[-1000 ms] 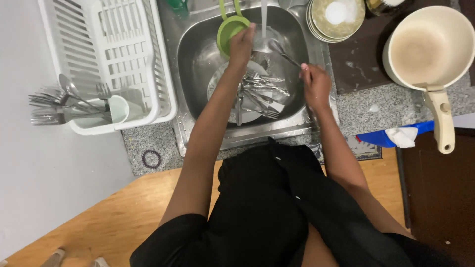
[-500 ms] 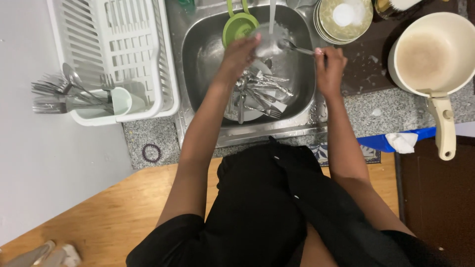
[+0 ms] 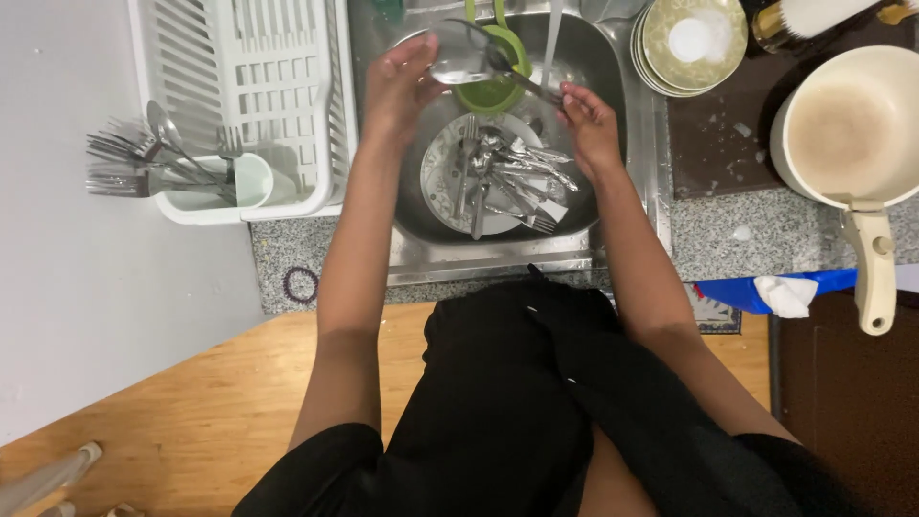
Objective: The person washes various pieces of metal cutlery, including forks, spoons, and knives, under running water in a kitchen sink. They scrub the items by hand and then place them into a white dish rack to dry.
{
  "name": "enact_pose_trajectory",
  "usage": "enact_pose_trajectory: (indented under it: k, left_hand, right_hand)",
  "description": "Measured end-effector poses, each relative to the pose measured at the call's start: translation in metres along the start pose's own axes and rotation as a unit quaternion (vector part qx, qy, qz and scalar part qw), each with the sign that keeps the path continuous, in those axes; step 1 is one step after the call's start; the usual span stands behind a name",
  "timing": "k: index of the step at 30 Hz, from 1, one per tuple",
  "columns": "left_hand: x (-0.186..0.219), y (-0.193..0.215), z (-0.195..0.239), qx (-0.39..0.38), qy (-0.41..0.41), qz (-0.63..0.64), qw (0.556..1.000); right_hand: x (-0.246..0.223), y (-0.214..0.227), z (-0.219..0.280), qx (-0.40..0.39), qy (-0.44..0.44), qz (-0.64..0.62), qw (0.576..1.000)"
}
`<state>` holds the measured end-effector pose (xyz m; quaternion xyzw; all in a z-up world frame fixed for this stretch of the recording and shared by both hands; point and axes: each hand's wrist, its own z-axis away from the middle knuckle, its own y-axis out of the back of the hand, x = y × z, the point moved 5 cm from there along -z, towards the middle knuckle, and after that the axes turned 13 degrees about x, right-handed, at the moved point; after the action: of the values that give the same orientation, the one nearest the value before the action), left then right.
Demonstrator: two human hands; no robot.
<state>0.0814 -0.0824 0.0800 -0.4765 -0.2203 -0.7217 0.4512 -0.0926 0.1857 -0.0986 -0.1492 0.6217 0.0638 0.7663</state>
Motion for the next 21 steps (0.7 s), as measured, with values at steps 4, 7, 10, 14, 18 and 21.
enact_pose_trajectory:
  k: [4,7,10,14,18,21]
  left_hand:
    - [0.024,0.022,0.028,0.0,-0.017,0.025,1.0]
    - [0.037,0.037,0.047,0.002,-0.054,0.026,0.998]
    - [0.036,0.05,0.052,0.006,-0.069,0.025,0.997]
    - [0.033,0.062,0.06,0.004,-0.064,-0.005,0.998]
    - [0.063,0.077,0.085,0.049,-0.084,-0.054,0.994]
    - [0.105,0.108,0.108,0.036,-0.235,-0.131,0.962]
  right_hand:
    - [-0.009,-0.012,0.016,0.037,-0.255,-0.144,0.956]
    - [-0.019,-0.022,0.028,0.025,-0.307,-0.171,0.936]
    - [-0.018,-0.032,0.03,0.009,-0.311,-0.205,0.928]
    - [-0.063,-0.05,0.058,-0.02,-0.314,-0.117,0.942]
    - [-0.034,-0.043,0.05,-0.063,-0.262,0.004,0.963]
    - [0.022,-0.008,0.026,-0.027,-0.179,0.115,0.977]
